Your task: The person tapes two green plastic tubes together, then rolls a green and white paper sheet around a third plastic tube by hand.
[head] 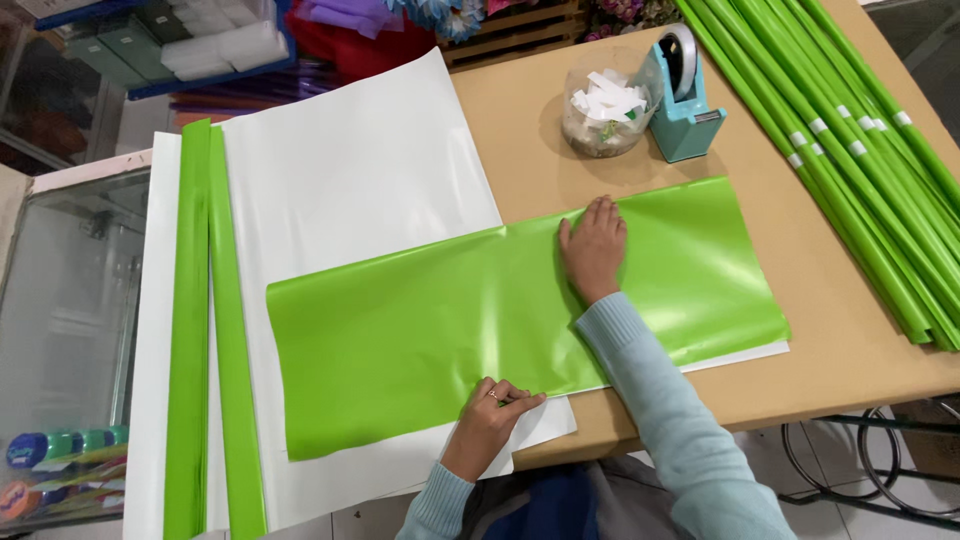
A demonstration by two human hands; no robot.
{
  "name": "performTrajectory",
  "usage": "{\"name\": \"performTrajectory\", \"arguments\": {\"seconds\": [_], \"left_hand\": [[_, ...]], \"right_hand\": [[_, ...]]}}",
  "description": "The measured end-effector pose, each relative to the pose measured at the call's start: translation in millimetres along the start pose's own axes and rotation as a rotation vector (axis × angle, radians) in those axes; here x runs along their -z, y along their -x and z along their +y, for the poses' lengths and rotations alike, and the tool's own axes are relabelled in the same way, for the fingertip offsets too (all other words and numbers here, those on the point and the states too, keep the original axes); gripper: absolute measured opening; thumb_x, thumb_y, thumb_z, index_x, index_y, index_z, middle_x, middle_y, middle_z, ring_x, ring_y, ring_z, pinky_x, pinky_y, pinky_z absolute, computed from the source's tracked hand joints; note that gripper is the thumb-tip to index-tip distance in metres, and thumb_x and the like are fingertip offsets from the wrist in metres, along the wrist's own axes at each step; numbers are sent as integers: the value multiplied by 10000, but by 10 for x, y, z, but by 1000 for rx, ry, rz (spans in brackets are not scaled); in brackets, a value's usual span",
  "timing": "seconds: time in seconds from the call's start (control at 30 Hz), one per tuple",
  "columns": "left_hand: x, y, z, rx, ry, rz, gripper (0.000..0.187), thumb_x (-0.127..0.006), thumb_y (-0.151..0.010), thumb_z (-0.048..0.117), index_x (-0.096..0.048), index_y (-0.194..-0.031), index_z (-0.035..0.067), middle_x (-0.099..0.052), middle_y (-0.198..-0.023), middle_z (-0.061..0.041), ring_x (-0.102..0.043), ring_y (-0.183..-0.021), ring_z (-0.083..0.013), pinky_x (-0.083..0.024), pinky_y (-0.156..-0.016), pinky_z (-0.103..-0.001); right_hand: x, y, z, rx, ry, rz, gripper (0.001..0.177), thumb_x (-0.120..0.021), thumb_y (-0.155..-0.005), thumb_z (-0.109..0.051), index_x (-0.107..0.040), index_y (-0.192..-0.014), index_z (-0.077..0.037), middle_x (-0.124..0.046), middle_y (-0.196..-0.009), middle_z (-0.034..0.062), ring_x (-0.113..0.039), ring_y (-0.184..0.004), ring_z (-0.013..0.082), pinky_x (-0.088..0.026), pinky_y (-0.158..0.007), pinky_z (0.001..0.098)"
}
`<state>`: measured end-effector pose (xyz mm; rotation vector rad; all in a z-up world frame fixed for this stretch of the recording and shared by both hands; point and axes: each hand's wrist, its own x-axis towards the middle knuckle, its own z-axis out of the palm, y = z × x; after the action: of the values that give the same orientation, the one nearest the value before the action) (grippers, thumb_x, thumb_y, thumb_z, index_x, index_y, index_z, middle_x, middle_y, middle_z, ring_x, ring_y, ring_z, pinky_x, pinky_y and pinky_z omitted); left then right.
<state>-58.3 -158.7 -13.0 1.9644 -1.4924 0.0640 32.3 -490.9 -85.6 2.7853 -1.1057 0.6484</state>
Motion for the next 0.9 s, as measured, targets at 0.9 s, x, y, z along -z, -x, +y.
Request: {"name": "performTrajectory", "arguments": {"seconds": [0.9], "left_hand": [[46, 26, 7, -41, -3, 98, 236, -617, -1043, 5, -763, -1131, 169, -701, -965, -79, -681, -1235, -397, -434, -1125, -635]], "right_hand": [[428, 300, -455, 574, -215, -259, 698, -362, -1083, -490, -384, -1589, -10, -438, -1627, 167, -392, -1507, 338, -303, -1219, 505]]}}
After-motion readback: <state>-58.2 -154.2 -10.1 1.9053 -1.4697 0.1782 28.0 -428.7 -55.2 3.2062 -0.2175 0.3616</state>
